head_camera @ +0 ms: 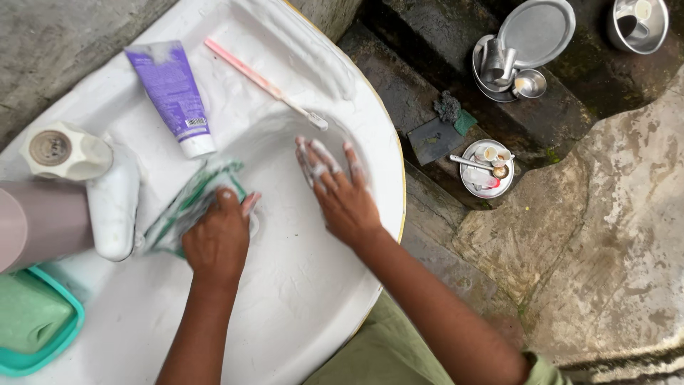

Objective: The person scrubs a white bathroom sink using a green sponge and soap. They move items like a soap dish and toothpaste aside to reach the basin, scrub the drain area, and wipe the sink's edges and interior surfaces.

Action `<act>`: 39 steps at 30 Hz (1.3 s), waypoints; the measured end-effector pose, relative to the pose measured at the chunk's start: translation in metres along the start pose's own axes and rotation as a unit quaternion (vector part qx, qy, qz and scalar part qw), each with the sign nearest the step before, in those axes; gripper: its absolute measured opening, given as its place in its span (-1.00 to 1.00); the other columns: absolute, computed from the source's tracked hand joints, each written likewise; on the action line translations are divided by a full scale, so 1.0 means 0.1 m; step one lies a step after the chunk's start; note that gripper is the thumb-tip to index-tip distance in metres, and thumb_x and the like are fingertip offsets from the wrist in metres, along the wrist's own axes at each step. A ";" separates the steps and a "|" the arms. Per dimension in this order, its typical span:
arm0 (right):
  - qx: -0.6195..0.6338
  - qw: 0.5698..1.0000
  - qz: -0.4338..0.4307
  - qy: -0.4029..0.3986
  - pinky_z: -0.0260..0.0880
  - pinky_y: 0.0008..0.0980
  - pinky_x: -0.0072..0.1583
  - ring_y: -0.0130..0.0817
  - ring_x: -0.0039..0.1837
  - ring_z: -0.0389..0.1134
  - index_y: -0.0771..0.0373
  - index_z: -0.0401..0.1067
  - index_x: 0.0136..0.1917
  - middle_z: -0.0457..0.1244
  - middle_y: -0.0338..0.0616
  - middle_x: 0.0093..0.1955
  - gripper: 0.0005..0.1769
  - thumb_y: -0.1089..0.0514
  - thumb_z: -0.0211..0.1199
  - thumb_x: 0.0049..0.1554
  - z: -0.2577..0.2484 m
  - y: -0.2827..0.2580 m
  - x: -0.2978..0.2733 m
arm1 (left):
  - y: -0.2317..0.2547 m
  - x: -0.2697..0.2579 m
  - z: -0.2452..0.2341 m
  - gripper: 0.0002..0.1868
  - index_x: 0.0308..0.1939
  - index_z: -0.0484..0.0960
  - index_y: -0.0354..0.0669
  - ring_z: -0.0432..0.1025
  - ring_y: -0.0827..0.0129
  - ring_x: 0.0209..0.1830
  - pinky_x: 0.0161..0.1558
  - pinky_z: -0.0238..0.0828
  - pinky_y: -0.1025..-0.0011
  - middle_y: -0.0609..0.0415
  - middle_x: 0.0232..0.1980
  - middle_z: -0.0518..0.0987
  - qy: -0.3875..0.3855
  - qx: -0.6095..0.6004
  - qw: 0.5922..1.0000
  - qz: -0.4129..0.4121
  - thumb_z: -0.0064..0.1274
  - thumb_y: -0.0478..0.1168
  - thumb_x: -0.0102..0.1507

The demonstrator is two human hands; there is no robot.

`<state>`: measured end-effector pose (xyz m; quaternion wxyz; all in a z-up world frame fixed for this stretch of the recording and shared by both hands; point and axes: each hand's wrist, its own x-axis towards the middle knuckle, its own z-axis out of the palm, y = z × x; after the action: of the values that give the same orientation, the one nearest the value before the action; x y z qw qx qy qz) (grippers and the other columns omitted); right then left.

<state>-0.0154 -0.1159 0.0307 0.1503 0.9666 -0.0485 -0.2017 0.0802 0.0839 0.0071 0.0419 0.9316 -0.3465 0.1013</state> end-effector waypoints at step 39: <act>0.188 0.980 0.000 -0.061 -0.47 -0.03 0.63 -0.10 0.72 -0.36 0.47 -0.09 0.58 -0.37 0.11 0.73 -0.23 0.16 0.01 0.18 0.33 -0.58 0.07 | 0.31 0.48 0.40 -0.51 -0.37 0.46 -0.18 0.49 0.20 -0.71 -0.65 0.40 0.31 -0.01 -0.63 0.56 -0.060 -0.118 0.990 0.041 0.11 0.16 0.36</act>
<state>-0.0204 -0.0711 -0.0184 -0.0374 0.9635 -0.0951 -0.2473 0.1016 0.0238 -0.0216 0.1267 0.9097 -0.3955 0.0053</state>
